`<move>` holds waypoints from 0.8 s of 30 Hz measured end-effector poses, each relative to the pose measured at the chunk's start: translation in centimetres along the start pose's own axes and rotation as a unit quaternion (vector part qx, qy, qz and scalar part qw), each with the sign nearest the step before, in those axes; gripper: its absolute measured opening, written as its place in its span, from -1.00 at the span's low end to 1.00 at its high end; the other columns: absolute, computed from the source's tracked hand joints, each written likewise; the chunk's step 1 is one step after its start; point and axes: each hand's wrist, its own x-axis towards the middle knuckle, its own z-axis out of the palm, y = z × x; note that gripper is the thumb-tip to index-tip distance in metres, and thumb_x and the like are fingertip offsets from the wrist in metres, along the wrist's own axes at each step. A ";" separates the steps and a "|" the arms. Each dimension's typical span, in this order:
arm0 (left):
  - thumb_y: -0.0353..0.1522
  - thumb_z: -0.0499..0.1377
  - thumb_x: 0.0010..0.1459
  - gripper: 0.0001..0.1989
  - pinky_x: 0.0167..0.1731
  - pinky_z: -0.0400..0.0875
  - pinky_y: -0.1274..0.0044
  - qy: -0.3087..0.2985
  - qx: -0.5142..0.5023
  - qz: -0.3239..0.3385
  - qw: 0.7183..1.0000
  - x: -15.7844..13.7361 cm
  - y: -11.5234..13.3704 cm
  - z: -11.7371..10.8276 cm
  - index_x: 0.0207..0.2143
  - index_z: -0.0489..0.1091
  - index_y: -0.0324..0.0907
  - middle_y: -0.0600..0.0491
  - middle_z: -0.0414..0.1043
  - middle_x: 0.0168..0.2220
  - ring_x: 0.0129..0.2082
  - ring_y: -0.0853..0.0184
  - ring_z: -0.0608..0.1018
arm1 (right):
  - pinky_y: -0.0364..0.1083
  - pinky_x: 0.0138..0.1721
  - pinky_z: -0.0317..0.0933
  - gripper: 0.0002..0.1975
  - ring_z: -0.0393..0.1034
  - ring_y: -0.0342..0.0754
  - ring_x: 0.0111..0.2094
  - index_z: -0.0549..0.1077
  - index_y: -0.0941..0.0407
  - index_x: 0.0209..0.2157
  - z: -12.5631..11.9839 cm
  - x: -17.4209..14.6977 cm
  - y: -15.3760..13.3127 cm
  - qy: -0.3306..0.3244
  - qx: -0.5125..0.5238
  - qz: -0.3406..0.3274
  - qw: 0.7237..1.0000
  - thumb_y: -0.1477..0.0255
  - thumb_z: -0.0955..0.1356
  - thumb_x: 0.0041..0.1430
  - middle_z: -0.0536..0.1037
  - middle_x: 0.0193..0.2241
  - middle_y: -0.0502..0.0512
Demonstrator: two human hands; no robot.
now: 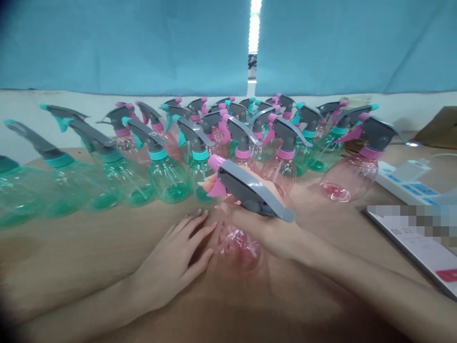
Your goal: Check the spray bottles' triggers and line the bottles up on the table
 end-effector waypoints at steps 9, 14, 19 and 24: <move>-0.28 0.04 0.28 -0.61 0.06 0.24 0.18 0.002 0.004 0.000 1.000 -0.1 0.0 0.0 0.12 0.28 -0.21 -0.16 0.25 0.17 0.15 0.02 0.29 | -0.04 -0.33 0.37 -0.94 0.48 0.00 -0.34 0.48 -0.01 -0.35 0.2 0.4 -0.2 -0.020 0.054 0.019 0.998 0.37 0.36 0.10 0.55 -0.45 0.00; -0.28 0.05 0.28 -0.60 0.06 0.23 0.17 -0.007 -0.003 -0.001 1.000 -0.1 0.0 0.1 0.12 0.29 -0.26 -0.19 0.25 0.16 0.15 0.00 0.28 | -0.03 -0.36 0.37 -0.91 0.48 0.00 -0.38 0.50 0.00 -0.33 0.2 0.3 -0.5 -0.020 0.053 0.034 0.998 0.39 0.35 0.09 0.54 -0.49 0.00; -0.28 0.04 0.30 -0.59 0.08 0.20 0.16 -0.008 0.001 0.001 1.000 -0.1 -0.1 0.1 0.14 0.27 -0.26 -0.19 0.22 0.18 0.15 0.01 0.26 | -0.03 -0.30 0.37 -0.78 0.49 0.00 -0.35 0.50 -0.02 -0.20 0.2 0.5 -0.3 -0.007 0.050 0.013 0.999 0.38 0.38 0.05 0.56 -0.43 0.00; -0.28 0.04 0.29 -0.59 0.08 0.20 0.18 -0.007 -0.001 0.002 1.000 -0.2 -0.1 0.1 0.14 0.26 -0.25 -0.18 0.21 0.19 0.16 0.02 0.26 | -0.03 -0.30 0.38 -0.89 0.48 -0.02 -0.37 0.50 0.01 -0.32 0.2 0.4 0.4 -0.011 0.066 0.030 0.997 0.37 0.37 0.06 0.56 -0.43 0.00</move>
